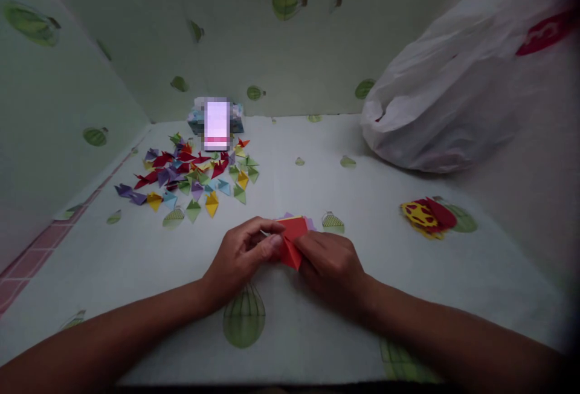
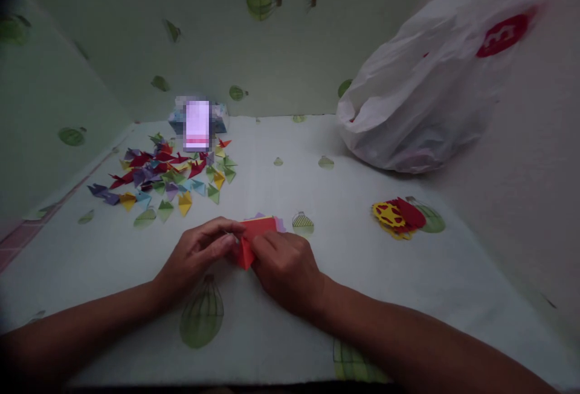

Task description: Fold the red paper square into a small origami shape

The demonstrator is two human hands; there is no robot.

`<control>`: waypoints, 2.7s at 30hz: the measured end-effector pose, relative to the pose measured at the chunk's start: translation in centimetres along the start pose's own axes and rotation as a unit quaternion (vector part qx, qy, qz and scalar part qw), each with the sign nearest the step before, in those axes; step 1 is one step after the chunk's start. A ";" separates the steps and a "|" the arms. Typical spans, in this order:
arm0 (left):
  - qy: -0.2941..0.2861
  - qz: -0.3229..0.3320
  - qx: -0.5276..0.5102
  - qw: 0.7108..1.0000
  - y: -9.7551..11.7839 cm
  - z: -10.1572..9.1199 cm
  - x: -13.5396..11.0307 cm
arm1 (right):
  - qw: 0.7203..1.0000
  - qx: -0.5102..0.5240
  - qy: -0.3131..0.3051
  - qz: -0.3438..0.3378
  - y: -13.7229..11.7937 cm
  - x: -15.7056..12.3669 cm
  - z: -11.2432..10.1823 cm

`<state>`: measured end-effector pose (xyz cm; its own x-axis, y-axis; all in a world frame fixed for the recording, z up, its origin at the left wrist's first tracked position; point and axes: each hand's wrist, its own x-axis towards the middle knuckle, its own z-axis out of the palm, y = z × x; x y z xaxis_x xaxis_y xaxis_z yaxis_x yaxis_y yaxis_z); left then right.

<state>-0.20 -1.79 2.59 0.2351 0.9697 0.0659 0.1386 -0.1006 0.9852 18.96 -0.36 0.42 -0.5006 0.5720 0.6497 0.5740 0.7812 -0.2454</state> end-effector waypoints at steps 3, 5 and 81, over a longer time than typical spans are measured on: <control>-0.026 -0.071 -0.062 0.995 0.1 0.2 0.1 | 1.000 -0.013 0.002 -0.018 0.0 -0.1 0.1; -0.031 -0.095 -0.090 0.991 0.0 0.3 0.0 | 1.000 -0.004 0.001 -0.020 0.0 -0.1 0.1; 0.073 -0.022 -0.085 0.993 -1.7 0.6 -0.5 | 0.861 0.464 -0.016 0.210 0.1 0.5 -0.2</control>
<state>0.00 -2.26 0.75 0.0879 0.9956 0.0316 -0.0213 -0.0298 0.9993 18.93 -0.07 0.88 -0.4022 0.8470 0.3475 -0.0482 0.3595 -0.9319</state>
